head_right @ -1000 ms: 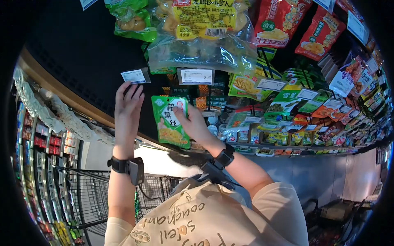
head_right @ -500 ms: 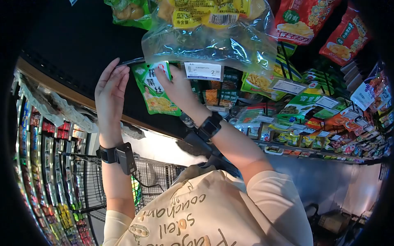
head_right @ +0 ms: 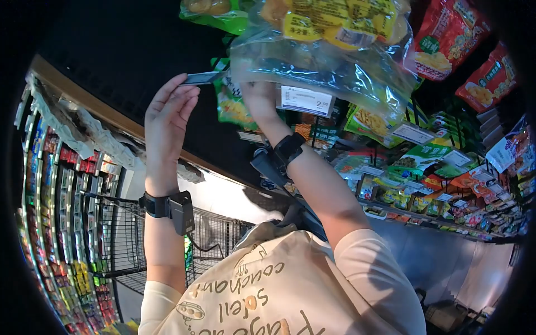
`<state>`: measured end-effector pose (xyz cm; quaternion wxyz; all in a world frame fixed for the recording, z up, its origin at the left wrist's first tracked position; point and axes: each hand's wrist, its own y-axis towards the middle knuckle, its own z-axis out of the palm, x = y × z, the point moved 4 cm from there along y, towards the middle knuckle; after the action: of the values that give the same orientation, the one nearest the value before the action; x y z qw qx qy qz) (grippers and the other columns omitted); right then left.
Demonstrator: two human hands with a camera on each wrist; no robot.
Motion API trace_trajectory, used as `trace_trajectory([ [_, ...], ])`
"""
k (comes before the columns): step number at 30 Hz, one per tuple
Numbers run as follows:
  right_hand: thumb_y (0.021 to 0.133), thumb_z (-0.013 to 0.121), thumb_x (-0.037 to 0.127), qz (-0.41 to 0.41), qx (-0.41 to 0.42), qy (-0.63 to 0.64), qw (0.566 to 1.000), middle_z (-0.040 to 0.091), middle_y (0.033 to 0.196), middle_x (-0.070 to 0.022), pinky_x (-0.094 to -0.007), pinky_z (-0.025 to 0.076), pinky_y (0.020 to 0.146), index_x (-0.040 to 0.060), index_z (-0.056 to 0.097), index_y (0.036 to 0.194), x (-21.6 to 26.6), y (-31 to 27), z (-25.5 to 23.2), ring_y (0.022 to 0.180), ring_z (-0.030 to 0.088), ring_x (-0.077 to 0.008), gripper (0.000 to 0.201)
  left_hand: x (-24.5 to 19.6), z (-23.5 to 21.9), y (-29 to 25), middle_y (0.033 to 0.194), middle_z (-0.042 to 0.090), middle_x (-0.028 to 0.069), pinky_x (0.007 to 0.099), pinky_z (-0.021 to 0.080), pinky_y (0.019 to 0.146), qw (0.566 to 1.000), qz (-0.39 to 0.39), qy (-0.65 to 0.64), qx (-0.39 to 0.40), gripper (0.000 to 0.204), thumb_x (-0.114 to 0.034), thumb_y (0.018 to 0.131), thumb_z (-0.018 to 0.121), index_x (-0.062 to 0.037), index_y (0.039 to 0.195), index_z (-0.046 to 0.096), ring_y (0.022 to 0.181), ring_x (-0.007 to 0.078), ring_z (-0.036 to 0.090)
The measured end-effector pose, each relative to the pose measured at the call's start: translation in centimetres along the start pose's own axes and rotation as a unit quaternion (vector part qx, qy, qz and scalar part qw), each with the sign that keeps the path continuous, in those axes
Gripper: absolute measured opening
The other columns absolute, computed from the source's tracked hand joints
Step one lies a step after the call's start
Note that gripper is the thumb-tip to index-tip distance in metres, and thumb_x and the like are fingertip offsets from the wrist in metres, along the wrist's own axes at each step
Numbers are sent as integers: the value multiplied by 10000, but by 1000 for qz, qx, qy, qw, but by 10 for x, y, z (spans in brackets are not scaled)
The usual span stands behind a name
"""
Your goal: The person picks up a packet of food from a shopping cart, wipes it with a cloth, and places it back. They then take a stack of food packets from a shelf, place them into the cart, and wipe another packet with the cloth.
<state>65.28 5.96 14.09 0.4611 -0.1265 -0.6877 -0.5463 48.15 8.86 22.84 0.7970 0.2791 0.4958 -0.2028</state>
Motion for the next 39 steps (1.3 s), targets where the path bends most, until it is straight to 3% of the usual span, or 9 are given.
trace_trajectory([
  [3, 840, 528, 392, 141, 23, -120, 982, 617, 776, -156, -337, 434, 675, -14, 587, 884, -24, 11, -1, 711, 585, -230, 413, 8, -5, -6, 944, 583, 124, 234, 488, 795, 1000, -18, 4, -3, 264, 8, 843, 460, 64, 1101, 480, 881, 165, 590],
  [8, 837, 536, 380, -5, 6, -117, 993, 612, 849, -140, -313, 421, 733, -9, 559, 929, -45, 13, -13, 804, 576, -207, 400, 27, -13, -18, 1036, 561, 120, 258, 454, 846, 999, -36, 10, 16, 280, -24, 845, 467, 29, 1119, 483, 969, 172, 558],
  [13, 813, 545, 46, 17, -26, -109, 993, 535, 1019, -106, -280, 407, 823, 15, 451, 1084, -23, -46, -46, 930, 521, -175, 289, 54, -37, -50, 1060, 556, 105, 281, 446, 847, 998, -22, -9, 54, 259, -57, 849, 502, 4, 1101, 497, 985, 178, 545],
  [18, 756, 498, -66, -50, 301, -93, 948, 509, 773, -95, -276, 403, 628, 19, 494, 792, 40, -148, -17, 666, 496, -211, 93, 42, -82, -142, 964, 587, 78, 252, 448, 801, 985, -145, 3, 94, 199, -83, 853, 516, 2, 1033, 530, 896, 130, 559],
  [24, 740, 545, -11, -14, 568, 84, 819, 551, 908, -126, -330, 452, 728, 26, 549, 953, 91, -252, 77, 835, 560, -286, 216, 6, -219, -279, 825, 579, 18, 202, 448, 710, 949, -201, 58, -234, 109, -86, 838, 516, -41, 930, 554, 777, 73, 555],
  [28, 719, 582, 31, -136, 616, 88, 771, 517, 1027, -125, -349, 432, 805, 27, 536, 1005, 142, -291, 138, 953, 515, -288, 290, 3, -332, -372, 814, 575, -2, 173, 412, 595, 867, -208, 199, -408, 158, -99, 799, 575, -47, 944, 542, 725, 62, 539],
  [35, 691, 670, 257, -277, 691, 4, 668, 380, 1266, -152, -398, 308, 971, 19, 459, 1133, 133, -365, 204, 1192, 342, -325, 544, 57, -448, -432, 907, 608, 190, 321, 474, 692, 688, -476, 454, -307, 463, -213, 678, 710, 90, 980, 533, 775, 246, 605],
  [36, 691, 670, 257, -277, 690, 0, 668, 380, 1266, -152, -398, 308, 971, 19, 459, 1133, 131, -366, 205, 1192, 342, -325, 544, 64, -450, -432, 896, 612, 207, 344, 462, 729, 755, -398, 425, -301, 504, -241, 652, 733, 102, 962, 533, 817, 275, 604],
  [39, 711, 626, 279, -303, 711, -21, 635, 360, 1293, -146, -392, 291, 993, 16, 464, 1121, 125, -374, 200, 1227, 308, -319, 514, 168, -521, -485, 898, 621, 192, 344, 464, 742, 805, -388, 275, -355, 557, -289, 601, 765, 86, 955, 553, 850, 272, 607],
])
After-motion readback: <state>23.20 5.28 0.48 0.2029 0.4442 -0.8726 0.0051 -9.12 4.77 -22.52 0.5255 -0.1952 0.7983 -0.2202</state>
